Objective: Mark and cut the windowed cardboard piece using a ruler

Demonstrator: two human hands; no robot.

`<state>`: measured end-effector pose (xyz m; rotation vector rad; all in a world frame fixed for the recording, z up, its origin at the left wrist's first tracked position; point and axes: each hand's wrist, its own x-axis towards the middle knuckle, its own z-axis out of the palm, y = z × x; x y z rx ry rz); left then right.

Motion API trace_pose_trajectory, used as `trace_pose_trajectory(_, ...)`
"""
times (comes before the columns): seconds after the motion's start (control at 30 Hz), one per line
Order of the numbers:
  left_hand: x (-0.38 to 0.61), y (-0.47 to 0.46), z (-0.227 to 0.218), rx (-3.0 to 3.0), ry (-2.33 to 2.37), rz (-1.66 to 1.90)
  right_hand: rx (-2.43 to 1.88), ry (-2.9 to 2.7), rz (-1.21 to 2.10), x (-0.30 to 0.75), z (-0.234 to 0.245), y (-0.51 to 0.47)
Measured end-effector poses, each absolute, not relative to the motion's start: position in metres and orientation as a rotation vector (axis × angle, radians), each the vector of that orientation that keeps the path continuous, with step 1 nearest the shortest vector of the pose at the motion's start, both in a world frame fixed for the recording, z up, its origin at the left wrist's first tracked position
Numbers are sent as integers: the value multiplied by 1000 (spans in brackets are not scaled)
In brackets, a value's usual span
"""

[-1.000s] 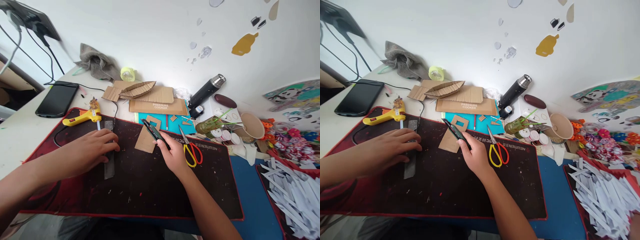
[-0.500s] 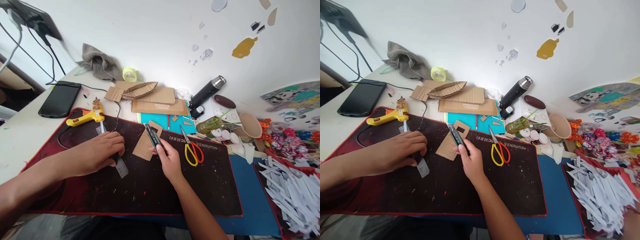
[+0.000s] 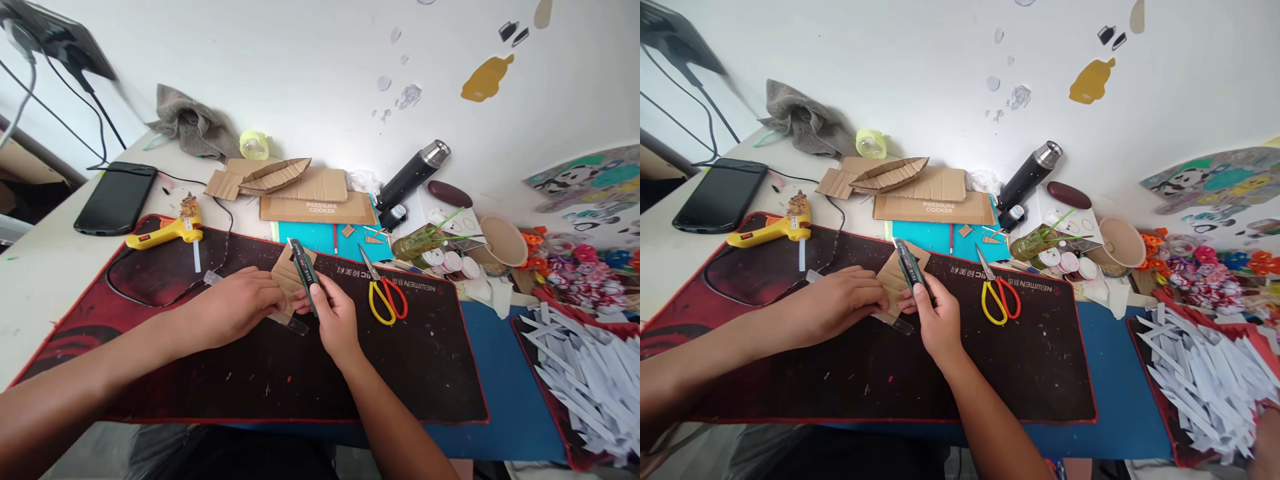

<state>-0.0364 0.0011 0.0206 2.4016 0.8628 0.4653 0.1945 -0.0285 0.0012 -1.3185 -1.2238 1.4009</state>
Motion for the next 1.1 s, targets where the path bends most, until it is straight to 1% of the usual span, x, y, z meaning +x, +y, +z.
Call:
trace_pose_trajectory(0.2, -18, 15, 12, 2457, 861, 419, -1324, -1196, 1328, 212, -1, -30)
trace_pose_trajectory(0.43, -37, -6, 24, 2634, 1114, 691, -1307, -1167, 1300, 229, -4, -35)
trace_pose_trajectory(0.53, -38, -34, 20, 2844, 1003, 759, -1281, -1146, 1287, 229, -6, -36)
trace_pose_trajectory(0.7, -25, -66, 6, 2969, 1072, 690, -1273, -1160, 1287, 228, -8, -38)
trace_pose_trajectory(0.97, -16, -71, -8, 2952, 1256, 577, -1320, -1266, 1265, 228, -8, -38)
trace_pose_trajectory(1.1, -14, -75, -9, 2915, 1299, 580, -1341, -1279, 1261, 228, -7, -38)
